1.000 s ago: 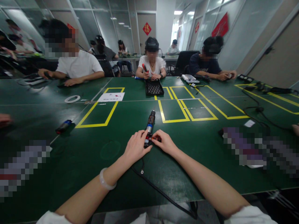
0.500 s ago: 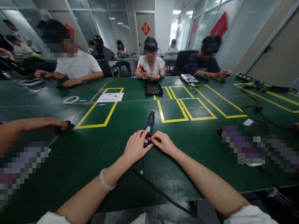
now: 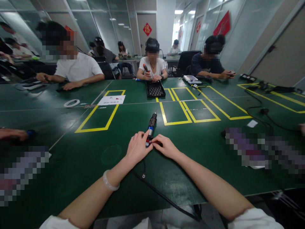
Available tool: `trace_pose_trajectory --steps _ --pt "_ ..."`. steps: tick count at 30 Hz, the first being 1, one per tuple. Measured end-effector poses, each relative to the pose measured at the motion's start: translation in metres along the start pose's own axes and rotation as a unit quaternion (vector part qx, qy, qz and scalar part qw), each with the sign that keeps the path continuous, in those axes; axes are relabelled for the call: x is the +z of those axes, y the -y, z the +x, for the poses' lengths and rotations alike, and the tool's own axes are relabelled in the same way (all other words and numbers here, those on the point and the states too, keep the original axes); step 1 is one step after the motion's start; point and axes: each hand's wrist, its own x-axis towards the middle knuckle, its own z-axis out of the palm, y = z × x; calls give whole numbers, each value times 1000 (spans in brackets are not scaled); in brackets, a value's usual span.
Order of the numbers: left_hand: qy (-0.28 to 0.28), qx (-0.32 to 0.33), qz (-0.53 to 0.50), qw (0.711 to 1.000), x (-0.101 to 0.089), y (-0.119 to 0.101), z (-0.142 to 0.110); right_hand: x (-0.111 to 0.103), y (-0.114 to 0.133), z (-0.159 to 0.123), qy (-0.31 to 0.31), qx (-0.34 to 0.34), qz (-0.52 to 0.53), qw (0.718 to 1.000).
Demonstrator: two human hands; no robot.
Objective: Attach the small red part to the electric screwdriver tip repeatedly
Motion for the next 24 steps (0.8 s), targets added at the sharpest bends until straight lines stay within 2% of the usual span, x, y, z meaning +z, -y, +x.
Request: trace_pose_trajectory --steps 7,11,16,24 --pt "-12 -1 35 999 -3 14 2 -2 -2 -1 7 4 19 1000" --pt "3 -23 55 998 -7 34 5 -3 -4 -2 10 8 16 1000" --pt "31 -81 86 993 -13 80 8 -3 -3 -2 8 11 5 1000" --pt "57 -202 115 971 -23 173 1 -3 2 0 16 16 -1 1000"
